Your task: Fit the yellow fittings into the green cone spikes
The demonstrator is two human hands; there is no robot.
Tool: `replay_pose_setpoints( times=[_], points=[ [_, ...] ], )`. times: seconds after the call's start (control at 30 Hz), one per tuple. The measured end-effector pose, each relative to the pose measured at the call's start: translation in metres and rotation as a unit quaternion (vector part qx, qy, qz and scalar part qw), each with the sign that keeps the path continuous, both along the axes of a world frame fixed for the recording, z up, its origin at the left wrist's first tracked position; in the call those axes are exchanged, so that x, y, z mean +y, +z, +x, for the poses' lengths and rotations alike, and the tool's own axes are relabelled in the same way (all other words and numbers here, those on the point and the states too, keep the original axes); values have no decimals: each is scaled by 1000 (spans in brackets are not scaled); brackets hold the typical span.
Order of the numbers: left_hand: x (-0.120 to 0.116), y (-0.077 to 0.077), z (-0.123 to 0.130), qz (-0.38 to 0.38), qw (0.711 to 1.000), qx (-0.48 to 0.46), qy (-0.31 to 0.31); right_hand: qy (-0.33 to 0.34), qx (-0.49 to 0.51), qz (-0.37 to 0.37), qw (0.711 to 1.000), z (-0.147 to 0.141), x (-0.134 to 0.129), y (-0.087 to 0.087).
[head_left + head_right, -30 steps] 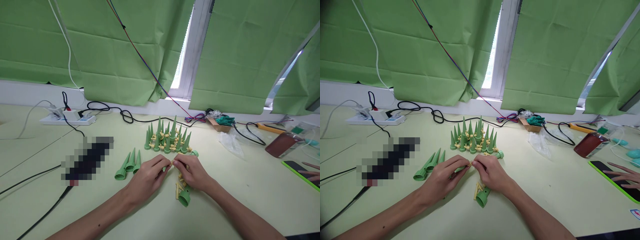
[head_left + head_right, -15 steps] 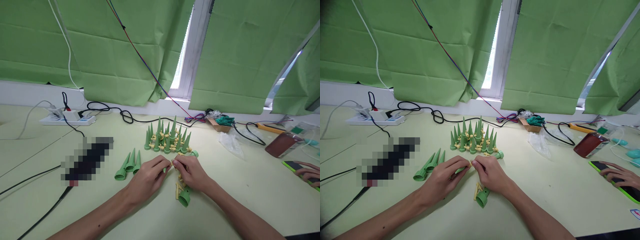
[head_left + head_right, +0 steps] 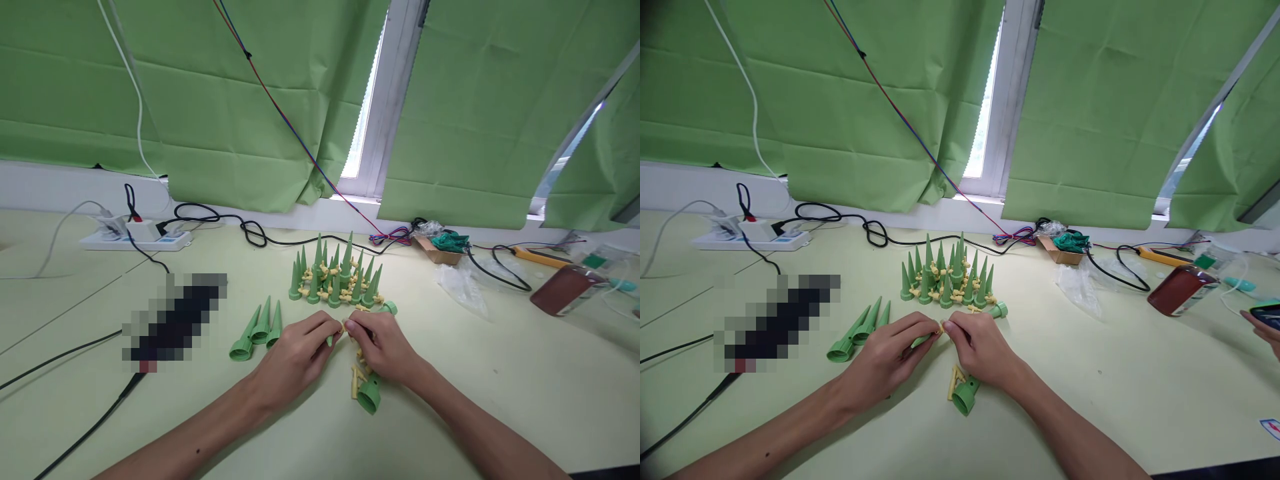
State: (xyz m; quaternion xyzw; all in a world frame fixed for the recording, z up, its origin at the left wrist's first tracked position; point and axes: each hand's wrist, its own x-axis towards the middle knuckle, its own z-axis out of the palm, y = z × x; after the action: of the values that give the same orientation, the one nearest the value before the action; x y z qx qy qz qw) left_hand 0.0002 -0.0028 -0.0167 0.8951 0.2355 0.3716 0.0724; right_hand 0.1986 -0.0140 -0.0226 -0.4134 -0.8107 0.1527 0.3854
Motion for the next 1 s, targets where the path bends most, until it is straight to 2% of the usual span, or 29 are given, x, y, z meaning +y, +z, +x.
replay_pose_setpoints(
  times=[1.0],
  points=[
    [1,-2,-1,-1,1000,3,-11,-13,-4,-30,999,-2,-1,4]
  ],
)
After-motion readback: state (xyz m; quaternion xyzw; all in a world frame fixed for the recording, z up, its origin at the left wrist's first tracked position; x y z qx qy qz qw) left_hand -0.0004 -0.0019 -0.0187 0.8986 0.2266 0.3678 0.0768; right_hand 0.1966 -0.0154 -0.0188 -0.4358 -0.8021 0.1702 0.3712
